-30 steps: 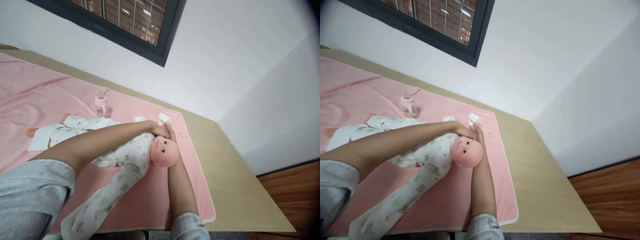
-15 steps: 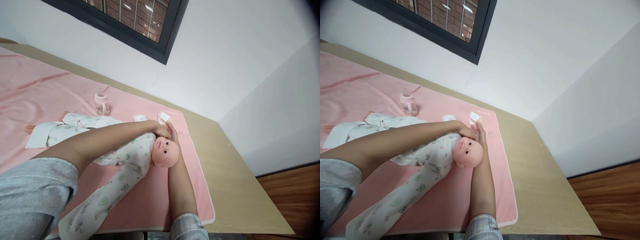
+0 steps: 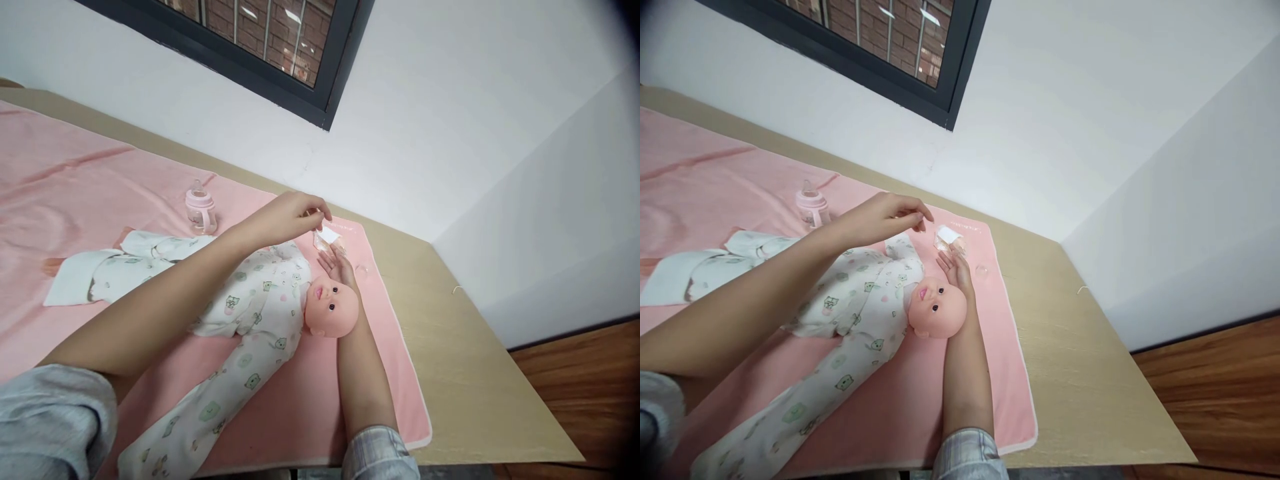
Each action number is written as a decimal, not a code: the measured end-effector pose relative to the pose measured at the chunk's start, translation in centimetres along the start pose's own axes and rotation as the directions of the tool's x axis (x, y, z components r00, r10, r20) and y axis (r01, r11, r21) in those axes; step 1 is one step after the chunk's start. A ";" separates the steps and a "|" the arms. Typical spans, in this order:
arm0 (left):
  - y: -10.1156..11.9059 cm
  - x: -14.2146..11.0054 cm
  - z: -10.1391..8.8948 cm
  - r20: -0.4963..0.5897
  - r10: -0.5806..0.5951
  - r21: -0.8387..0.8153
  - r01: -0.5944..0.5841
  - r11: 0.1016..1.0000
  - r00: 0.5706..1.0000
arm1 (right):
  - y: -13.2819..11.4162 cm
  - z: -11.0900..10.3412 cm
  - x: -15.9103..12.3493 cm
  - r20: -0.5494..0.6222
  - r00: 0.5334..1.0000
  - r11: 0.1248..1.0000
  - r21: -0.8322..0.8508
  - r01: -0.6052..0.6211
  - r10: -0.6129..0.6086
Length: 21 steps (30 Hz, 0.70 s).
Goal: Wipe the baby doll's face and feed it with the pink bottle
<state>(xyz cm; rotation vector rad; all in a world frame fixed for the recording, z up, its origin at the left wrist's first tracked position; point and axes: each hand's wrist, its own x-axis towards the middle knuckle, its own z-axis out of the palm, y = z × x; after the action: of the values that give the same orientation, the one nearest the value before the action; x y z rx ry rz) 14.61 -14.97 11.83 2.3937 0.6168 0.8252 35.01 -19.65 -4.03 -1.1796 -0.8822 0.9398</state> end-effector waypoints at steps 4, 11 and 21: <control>-0.3 -2.5 -0.6 -0.010 -0.044 -0.008 0.044 0.999 0.999 | 0.0 0.0 -1.0 0.026 0.999 0.988 0.148 0.033 -0.037; -1.7 -3.3 -2.1 0.041 -0.018 0.071 0.015 0.997 0.999 | 0.0 -0.3 -1.6 0.017 1.000 0.967 0.256 0.008 -0.013; -2.5 -3.9 -5.1 -0.143 -0.043 0.045 0.050 0.998 0.989 | 0.5 -1.0 0.4 0.094 0.995 0.969 0.240 -0.051 0.029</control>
<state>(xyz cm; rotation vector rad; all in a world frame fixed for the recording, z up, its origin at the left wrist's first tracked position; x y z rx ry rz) 7.83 -13.64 12.15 2.3686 0.7531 0.9775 36.02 -19.58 -4.64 -0.9543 -0.7917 1.1079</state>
